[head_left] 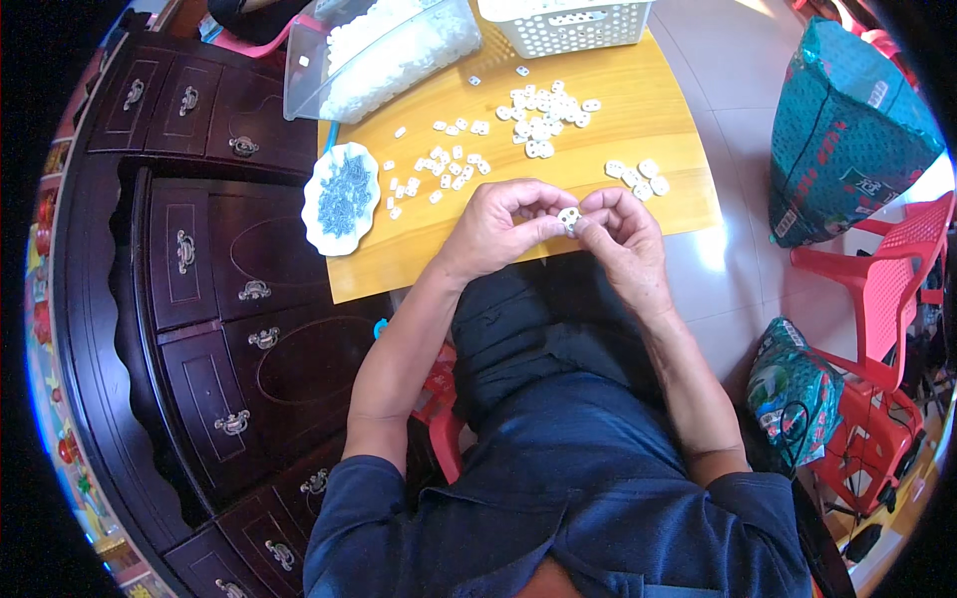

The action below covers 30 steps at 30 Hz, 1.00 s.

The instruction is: Manually assembling small plastic and metal hardware components at a workspace.

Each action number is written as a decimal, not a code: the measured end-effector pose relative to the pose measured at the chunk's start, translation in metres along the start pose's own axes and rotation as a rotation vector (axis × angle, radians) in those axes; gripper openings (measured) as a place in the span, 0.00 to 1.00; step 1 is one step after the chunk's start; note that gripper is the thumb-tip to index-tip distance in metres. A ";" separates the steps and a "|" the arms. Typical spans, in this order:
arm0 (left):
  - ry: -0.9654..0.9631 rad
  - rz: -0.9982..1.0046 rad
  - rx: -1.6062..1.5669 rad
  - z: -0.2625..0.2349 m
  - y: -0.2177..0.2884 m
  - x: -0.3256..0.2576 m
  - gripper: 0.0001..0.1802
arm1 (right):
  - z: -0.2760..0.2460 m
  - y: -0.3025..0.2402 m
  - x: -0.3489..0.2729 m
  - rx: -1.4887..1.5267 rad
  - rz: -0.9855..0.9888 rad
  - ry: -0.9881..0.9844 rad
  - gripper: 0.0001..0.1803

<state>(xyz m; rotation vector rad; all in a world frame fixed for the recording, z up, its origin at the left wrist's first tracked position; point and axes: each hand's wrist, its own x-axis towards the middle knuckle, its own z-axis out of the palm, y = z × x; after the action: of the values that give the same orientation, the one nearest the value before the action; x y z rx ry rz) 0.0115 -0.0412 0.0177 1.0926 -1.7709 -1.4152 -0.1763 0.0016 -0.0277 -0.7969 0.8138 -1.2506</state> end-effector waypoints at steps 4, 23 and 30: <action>0.000 -0.020 -0.020 0.001 0.002 0.001 0.10 | 0.001 0.001 -0.001 0.032 0.021 0.031 0.10; -0.023 0.002 0.040 0.003 -0.007 0.007 0.11 | -0.001 0.007 -0.001 0.105 0.000 0.104 0.08; -0.024 -0.008 0.004 0.005 -0.010 0.012 0.10 | -0.002 0.002 0.000 0.134 0.008 0.113 0.08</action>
<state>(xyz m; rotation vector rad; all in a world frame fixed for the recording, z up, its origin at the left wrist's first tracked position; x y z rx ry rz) 0.0040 -0.0508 0.0067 1.0905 -1.7886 -1.4359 -0.1770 0.0019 -0.0300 -0.6189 0.8139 -1.3375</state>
